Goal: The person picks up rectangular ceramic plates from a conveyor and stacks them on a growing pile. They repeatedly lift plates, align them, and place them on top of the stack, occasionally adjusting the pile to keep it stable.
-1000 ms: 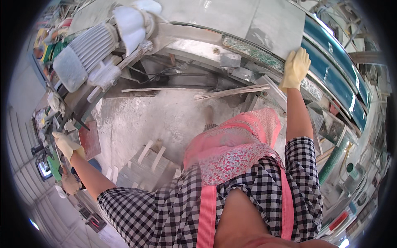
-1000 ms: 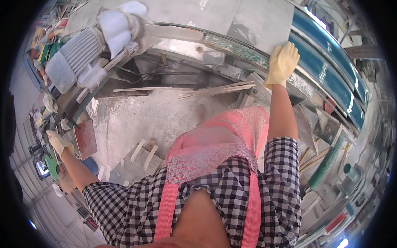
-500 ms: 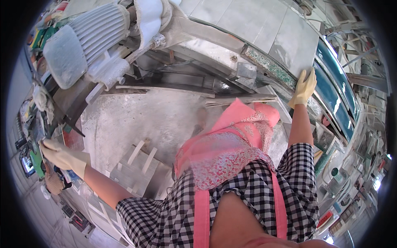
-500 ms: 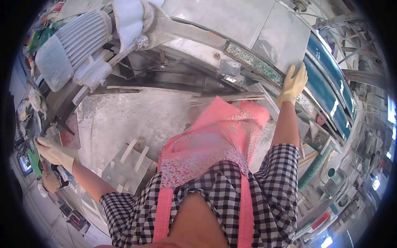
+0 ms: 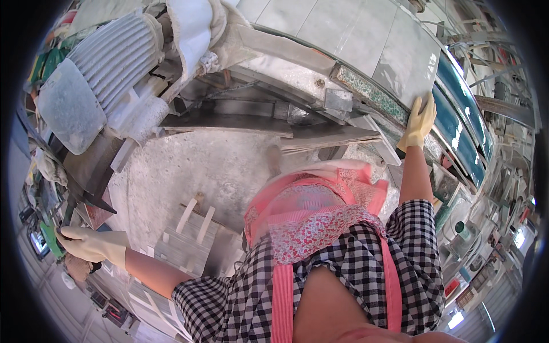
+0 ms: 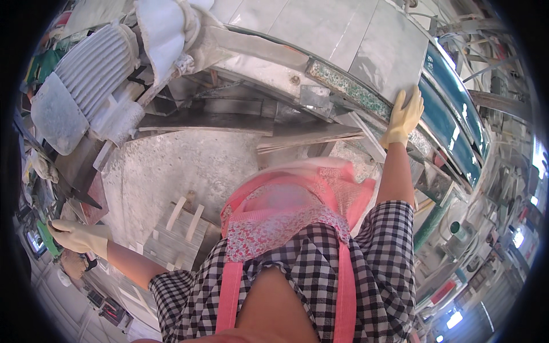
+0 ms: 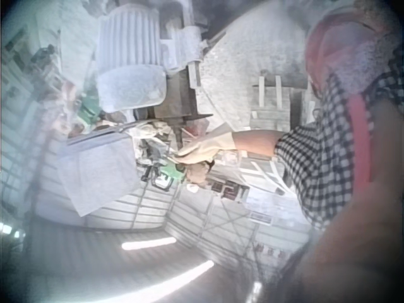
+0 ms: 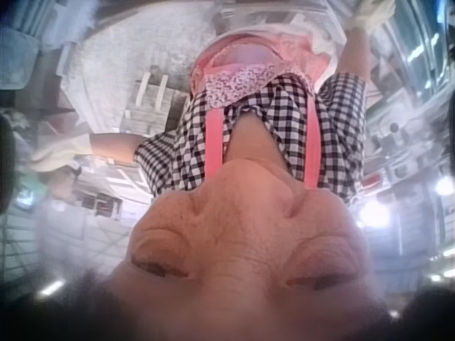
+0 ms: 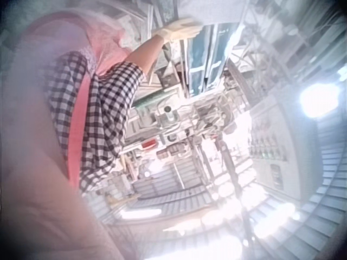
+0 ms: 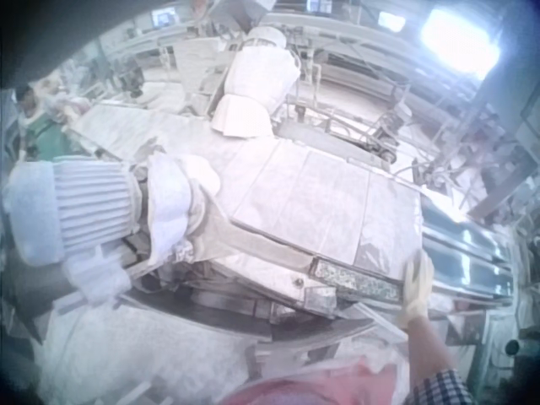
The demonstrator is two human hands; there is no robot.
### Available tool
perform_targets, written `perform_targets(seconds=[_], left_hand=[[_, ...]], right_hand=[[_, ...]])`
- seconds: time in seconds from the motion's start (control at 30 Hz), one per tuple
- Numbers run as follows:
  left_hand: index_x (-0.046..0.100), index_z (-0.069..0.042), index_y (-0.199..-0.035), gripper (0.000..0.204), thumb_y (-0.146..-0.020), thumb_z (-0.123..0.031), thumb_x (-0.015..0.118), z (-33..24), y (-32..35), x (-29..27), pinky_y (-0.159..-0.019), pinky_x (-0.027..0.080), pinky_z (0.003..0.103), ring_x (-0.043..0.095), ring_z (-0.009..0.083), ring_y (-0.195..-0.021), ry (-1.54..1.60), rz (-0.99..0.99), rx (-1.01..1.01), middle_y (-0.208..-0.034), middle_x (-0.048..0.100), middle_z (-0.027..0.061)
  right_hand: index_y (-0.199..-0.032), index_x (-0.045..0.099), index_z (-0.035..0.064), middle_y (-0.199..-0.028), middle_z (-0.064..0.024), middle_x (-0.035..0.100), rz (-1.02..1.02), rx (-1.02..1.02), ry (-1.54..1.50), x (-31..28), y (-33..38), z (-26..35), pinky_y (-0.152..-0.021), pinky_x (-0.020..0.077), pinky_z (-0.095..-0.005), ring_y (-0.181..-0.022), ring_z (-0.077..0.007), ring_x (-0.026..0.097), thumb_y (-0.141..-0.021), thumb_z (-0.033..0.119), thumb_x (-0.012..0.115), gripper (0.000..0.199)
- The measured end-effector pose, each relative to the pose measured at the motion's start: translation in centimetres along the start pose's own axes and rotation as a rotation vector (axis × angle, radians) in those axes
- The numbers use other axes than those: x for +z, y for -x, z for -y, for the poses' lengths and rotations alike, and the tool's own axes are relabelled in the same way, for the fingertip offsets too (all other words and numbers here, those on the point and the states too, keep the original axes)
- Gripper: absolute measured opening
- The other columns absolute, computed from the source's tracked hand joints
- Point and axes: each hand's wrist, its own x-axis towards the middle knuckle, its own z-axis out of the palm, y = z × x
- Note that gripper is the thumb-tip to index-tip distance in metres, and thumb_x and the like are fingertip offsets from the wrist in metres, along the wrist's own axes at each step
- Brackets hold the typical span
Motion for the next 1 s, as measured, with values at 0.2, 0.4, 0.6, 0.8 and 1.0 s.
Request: perform_targets(seconds=[0.2,0.4,0.6,0.8,1.0], left_hand=[[0.061,-0.007,-0.134,0.052,-0.102,-0.042,0.04,0.4,0.1,-0.2,-0.096,0.046,0.04,0.062,0.0335,-0.115,-0.037,-0.041,0.084,-0.131,0.063,0.0169],[0.06,-0.006,-0.133,0.052,-0.102,-0.043,0.041,1.2,-0.9,-0.1,-0.097,0.047,0.042,0.061,0.0349,-0.116,-0.046,-0.024,0.113,-0.13,0.063,0.0177],[0.059,-0.003,-0.134,0.052,-0.103,-0.043,0.045,2.1,-1.3,-0.2,-0.098,0.047,0.043,0.06,0.0365,-0.117,-0.069,-0.112,0.202,-0.13,0.063,0.0194],[0.057,-0.003,-0.136,0.05,-0.105,-0.039,0.041,2.3,-1.4,0.0,-0.098,0.046,0.045,0.06,0.0378,-0.117,-0.066,-0.08,0.254,-0.132,0.062,0.0203],[0.055,0.002,-0.134,0.05,-0.105,-0.037,0.043,2.4,-1.6,0.5,-0.099,0.047,0.046,0.06,0.0402,-0.117,-0.041,-0.125,0.394,-0.13,0.061,0.0246]], right_hand=[[-0.134,0.053,0.0016,-0.131,-0.0198,0.059,0.016,0.021,0.001,-0.2,0.0,-0.2,-0.103,0.0386,-0.0472,-0.12,-0.0401,0.05,-0.098,0.032,0.056,0.047],[-0.135,0.053,0.0018,-0.131,-0.0217,0.059,-0.015,-0.014,0.03,-0.1,-0.1,-0.7,-0.105,0.0379,-0.0473,-0.122,-0.0408,0.05,-0.099,0.032,0.055,0.047],[-0.136,0.053,0.0022,-0.133,-0.0231,0.058,-0.046,0.022,0.06,-0.4,0.1,-1.0,-0.106,0.0385,-0.0481,-0.123,-0.0419,0.05,-0.099,0.031,0.054,0.046],[-0.136,0.053,0.0025,-0.135,-0.0255,0.057,-0.084,0.016,0.102,0.0,-0.1,-0.2,-0.106,0.039,-0.0488,-0.123,-0.0438,0.05,-0.099,0.029,0.054,0.046],[-0.133,0.053,-0.0025,-0.133,-0.0278,0.056,-0.092,0.003,0.159,-0.5,0.1,-0.8,-0.106,0.0387,-0.0488,-0.122,-0.0442,0.051,-0.097,0.027,0.055,0.046]])
